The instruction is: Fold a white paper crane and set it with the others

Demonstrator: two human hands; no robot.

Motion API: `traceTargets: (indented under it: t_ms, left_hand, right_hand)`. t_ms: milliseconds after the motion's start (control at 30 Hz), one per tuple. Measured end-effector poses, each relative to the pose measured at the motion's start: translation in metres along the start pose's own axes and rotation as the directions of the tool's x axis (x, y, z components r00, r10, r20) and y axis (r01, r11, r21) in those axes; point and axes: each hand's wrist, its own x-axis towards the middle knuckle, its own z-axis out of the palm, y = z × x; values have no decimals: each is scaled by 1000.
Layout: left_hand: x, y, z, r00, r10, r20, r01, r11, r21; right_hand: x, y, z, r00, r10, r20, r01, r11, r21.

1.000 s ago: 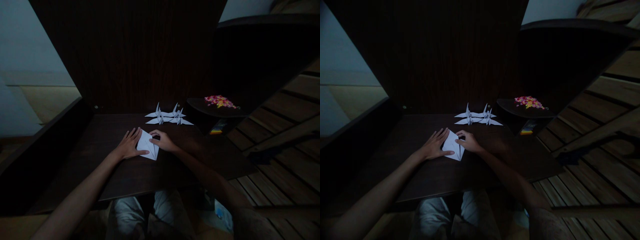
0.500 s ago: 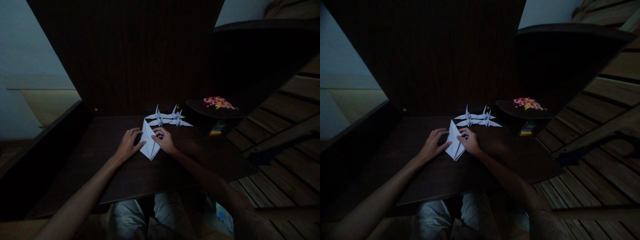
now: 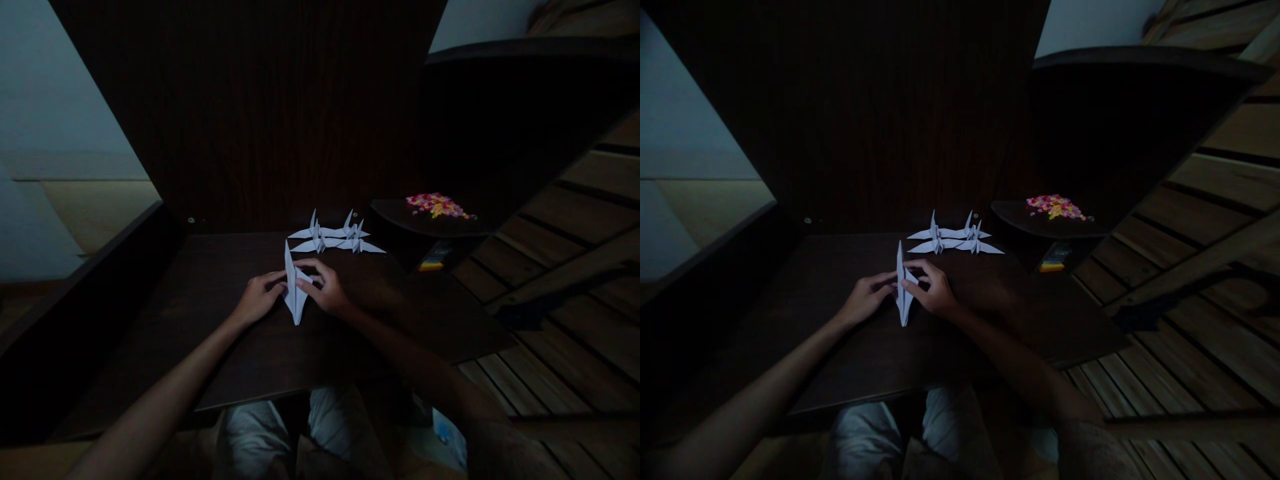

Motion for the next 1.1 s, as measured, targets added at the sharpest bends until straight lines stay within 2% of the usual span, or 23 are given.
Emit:
traceTargets:
  t_ms: [100, 233, 333, 433, 633, 767, 867, 967, 1100]
  left_hand:
    - [0, 0, -2, 992, -107, 70, 121, 961, -250]
    - [-5, 6, -4, 976, -154, 152, 212, 826, -522]
    - [-6, 12, -4, 964, -185, 191, 265, 733, -627]
    - [-4, 13, -3, 958, -241, 153, 279, 677, -681]
    - [1, 5, -4, 945, -282, 165, 317, 666, -675]
    - [2, 2, -6, 943, -272, 192, 328, 663, -673]
    - [2, 1, -9, 948, -252, 193, 316, 682, -660]
    - [2, 0, -10, 953, -228, 197, 301, 716, -630]
    - [3, -5, -12, 955, -217, 202, 294, 779, -554]
  right_hand:
    - [-1, -3, -1, 993, -58, 102, 55, 998, 33]
    - [-1, -4, -3, 965, -154, 213, 185, 974, -133]
    - [0, -3, -3, 938, -221, 265, 288, 925, -248]
    - [1, -1, -2, 931, -226, 287, 313, 899, -307]
    - [2, 0, -4, 953, -170, 251, 258, 890, -376]
    - [4, 1, -5, 986, -153, 65, 166, 904, -394]
    - [7, 8, -5, 1000, -15, -22, 9, 969, -246]
    - [9, 19, -6, 988, 152, 11, -152, 988, -9]
    - [11, 31, -7, 973, 222, 66, -229, 966, 122]
